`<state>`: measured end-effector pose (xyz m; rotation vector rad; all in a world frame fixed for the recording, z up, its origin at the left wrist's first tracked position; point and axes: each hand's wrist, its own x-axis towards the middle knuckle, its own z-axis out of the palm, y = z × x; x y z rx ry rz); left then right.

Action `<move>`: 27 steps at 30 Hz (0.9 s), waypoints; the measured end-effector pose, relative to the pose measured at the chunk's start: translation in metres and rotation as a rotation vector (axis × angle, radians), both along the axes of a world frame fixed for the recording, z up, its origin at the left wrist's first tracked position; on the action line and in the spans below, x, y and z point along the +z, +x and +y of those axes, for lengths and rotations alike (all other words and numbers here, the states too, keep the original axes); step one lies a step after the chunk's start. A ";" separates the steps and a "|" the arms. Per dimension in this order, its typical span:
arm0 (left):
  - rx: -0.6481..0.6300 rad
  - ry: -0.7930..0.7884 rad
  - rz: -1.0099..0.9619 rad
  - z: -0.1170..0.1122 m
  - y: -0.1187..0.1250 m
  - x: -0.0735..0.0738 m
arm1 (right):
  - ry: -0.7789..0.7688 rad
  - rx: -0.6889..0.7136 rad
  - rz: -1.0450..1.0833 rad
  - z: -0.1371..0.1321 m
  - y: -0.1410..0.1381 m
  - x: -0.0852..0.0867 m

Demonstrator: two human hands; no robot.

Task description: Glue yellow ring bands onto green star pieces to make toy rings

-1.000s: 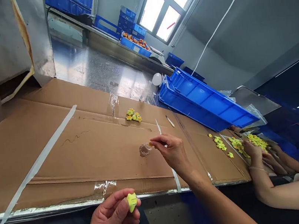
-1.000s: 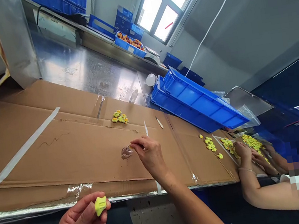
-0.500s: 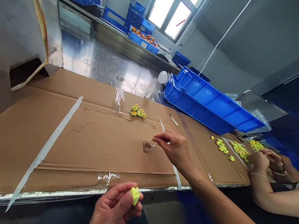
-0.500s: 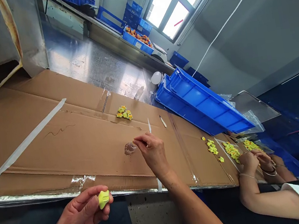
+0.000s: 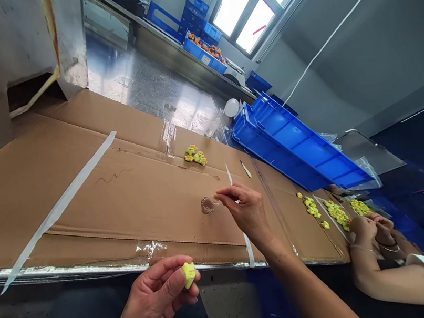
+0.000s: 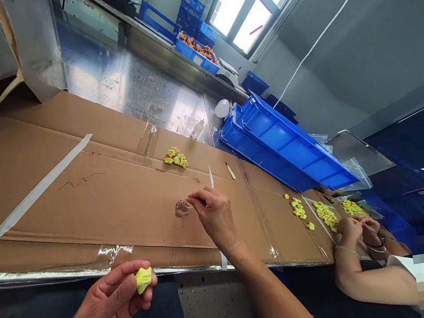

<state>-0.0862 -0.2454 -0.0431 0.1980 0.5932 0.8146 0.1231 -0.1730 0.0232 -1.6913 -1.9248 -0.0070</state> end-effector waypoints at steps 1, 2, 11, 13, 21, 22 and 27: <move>-0.003 0.001 -0.002 0.000 0.000 0.000 | 0.000 0.001 0.000 0.000 0.000 0.000; -0.007 0.001 -0.008 0.000 0.000 -0.001 | -0.001 0.003 -0.001 0.000 0.000 0.000; -0.018 0.007 -0.022 0.000 -0.002 -0.001 | -0.015 0.016 -0.011 -0.002 0.000 0.002; -0.012 0.006 -0.022 0.000 -0.001 -0.001 | -0.014 0.018 -0.017 -0.002 -0.002 0.003; -0.009 0.008 -0.025 -0.001 -0.001 -0.001 | -0.019 0.013 0.006 -0.004 -0.003 0.004; -0.008 0.011 -0.026 0.000 -0.001 0.000 | -0.025 0.013 0.016 -0.004 -0.004 0.004; -0.009 0.010 -0.031 0.000 -0.002 0.000 | -0.071 -0.002 0.115 -0.007 -0.005 0.009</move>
